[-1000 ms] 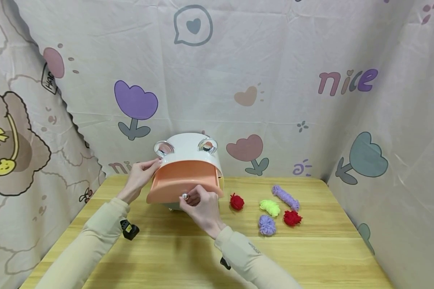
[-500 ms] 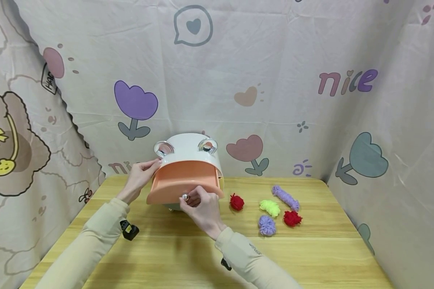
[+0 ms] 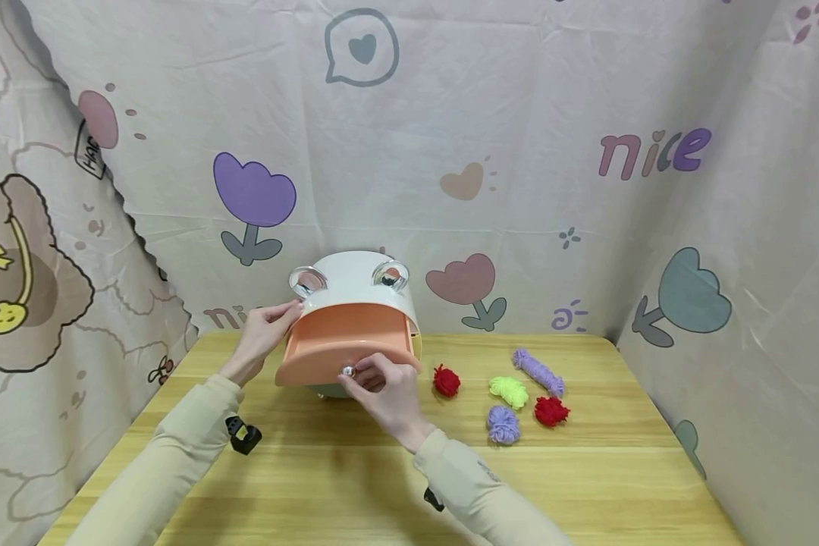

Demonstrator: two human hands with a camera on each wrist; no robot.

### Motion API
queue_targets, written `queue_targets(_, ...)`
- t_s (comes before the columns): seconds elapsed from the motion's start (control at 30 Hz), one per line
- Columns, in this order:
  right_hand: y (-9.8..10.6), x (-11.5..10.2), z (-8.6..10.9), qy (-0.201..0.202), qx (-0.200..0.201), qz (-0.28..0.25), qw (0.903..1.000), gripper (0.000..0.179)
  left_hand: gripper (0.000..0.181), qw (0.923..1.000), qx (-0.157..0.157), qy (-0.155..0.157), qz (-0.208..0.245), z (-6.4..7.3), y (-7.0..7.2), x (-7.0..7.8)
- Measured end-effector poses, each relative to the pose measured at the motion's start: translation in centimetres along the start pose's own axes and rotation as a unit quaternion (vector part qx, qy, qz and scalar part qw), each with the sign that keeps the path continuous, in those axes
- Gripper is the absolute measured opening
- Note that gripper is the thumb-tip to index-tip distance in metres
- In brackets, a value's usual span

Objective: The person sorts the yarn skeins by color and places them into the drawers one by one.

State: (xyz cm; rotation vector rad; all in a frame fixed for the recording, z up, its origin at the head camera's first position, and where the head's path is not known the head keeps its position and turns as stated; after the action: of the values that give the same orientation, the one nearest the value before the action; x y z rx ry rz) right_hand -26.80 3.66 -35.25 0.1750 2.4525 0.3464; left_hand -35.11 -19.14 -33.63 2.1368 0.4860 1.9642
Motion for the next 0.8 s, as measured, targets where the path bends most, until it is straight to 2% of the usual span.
queue_targets(0.23, 1.4, 0.3, 0.5, 0.023, -0.002, -0.002, 0.9997, 0.024, 0.047, 1.0000, 0.001, -0.005, 0.002, 0.0, 0.1, 0.0)
queue_targets(0.47, 3.6, 1.3, 1.3, 0.025, -0.006, -0.006, 0.9996, 0.025, 0.048, 1.0000, -0.001, -0.008, 0.006, 0.1, 0.1, 0.0)
queue_targets(0.57, 4.8, 0.8, 1.5, 0.027, -0.010, -0.018, 0.9994, 0.026, 0.048, 1.0000, -0.003, -0.007, 0.006, 0.1, 0.1, 0.0)
queue_targets(0.67, 6.3, 0.8, 1.8, 0.010, -0.014, -0.028, 0.9995, 0.026, 0.049, 1.0000, -0.003, -0.008, 0.004, 0.2, 0.0, 0.0)
queue_targets(0.8, 8.5, 3.6, 3.1, -0.050, -0.018, -0.031, 0.9981, 0.026, 0.048, 0.9999, -0.002, -0.007, 0.007, 0.1, 0.0, 0.1)
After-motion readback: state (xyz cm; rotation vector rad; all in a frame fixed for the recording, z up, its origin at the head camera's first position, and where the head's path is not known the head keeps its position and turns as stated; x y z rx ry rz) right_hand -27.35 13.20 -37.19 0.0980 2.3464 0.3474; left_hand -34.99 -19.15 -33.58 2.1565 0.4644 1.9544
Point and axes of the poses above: each hand's wrist, its own z-axis away from the middle knuckle, its own y-axis out of the back of the hand, x = y × z, the point moved 7 cm from there along -z, towards the middle knuckle, and after that the axes turned 2 degrees about -x, right-handed, at the moved point
